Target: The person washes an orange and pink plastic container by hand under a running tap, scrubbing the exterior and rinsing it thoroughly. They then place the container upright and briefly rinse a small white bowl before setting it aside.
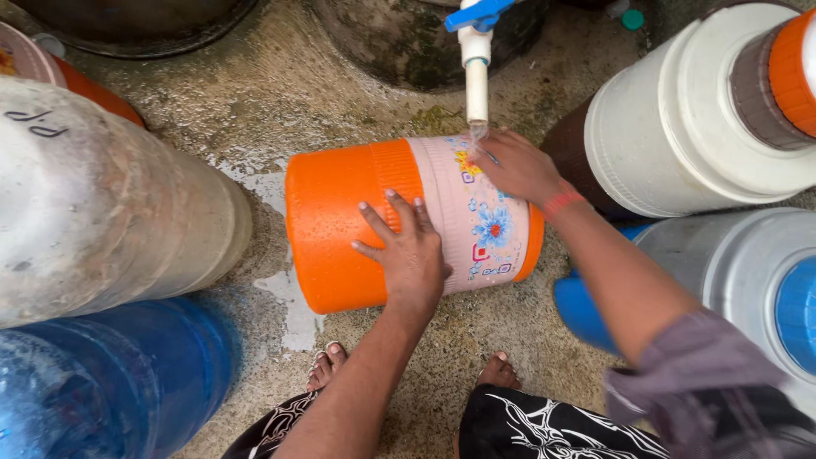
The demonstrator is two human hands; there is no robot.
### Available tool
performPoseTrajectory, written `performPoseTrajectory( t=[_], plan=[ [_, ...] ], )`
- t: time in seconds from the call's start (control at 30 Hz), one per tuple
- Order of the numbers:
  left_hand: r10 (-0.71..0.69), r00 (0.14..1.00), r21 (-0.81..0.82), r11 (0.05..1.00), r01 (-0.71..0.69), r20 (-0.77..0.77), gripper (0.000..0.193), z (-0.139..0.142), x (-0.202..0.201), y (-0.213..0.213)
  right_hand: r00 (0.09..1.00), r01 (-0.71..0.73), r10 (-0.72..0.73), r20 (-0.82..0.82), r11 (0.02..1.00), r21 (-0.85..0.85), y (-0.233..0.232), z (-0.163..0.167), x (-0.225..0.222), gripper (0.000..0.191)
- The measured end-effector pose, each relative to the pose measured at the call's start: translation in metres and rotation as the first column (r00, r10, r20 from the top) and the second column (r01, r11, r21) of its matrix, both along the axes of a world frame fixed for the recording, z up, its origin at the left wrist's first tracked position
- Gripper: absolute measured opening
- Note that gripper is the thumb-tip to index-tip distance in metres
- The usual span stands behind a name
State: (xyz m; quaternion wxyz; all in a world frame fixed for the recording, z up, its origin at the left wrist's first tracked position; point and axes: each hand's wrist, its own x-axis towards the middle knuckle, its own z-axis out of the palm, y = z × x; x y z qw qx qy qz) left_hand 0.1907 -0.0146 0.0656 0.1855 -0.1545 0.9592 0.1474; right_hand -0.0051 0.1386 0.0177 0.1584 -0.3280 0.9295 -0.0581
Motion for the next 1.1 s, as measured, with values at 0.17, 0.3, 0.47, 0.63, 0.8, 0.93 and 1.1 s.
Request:
performPoseTrajectory(
  t=[0.17, 0.3, 0.47, 0.63, 0.8, 0.93, 1.1],
  plan=[
    [0.038, 0.999, 0.061, 0.997, -0.038, 0.0, 0.124, 0.0, -0.002, -0.009, 0.902, 0.368, -0.416, 0.115, 0.88, 0.3, -0.089, -0.008, 0.005, 0.061],
    [0.078, 0.997, 0.113, 0.991, -0.076, -0.011, 0.124, -0.004, -0.004, -0.025, 0.975, 0.038, -0.047, -0.215, 0.998, -0.047, -0.104, -0.014, 0.063, 0.061],
    [0.092, 0.996, 0.134, 0.987, -0.089, -0.021, 0.117, -0.005, -0.006, -0.031, 0.891, -0.368, 0.252, -0.378, 0.888, -0.276, -0.039, -0.014, 0.116, 0.058],
    [0.042, 0.999, 0.122, 0.992, -0.045, 0.031, 0.124, -0.001, -0.007, -0.026, 0.889, -0.339, 0.282, -0.361, 0.935, -0.104, -0.002, 0.003, 0.071, 0.053],
    [-0.015, 1.0, 0.081, 0.997, 0.016, -0.014, 0.125, -0.004, -0.006, -0.018, 0.986, 0.128, -0.153, 0.062, 0.948, 0.291, -0.03, -0.012, -0.003, 0.077],
    [-0.028, 0.999, 0.078, 0.996, 0.029, -0.02, 0.126, -0.008, -0.006, -0.019, 0.923, 0.338, -0.373, 0.088, 0.901, 0.272, -0.062, -0.043, -0.011, 0.066],
    [0.015, 1.0, 0.084, 0.996, -0.013, -0.022, 0.125, -0.01, -0.005, -0.033, 0.864, -0.181, 0.142, -0.482, 0.983, -0.036, -0.059, -0.039, 0.071, 0.053]
  ],
)
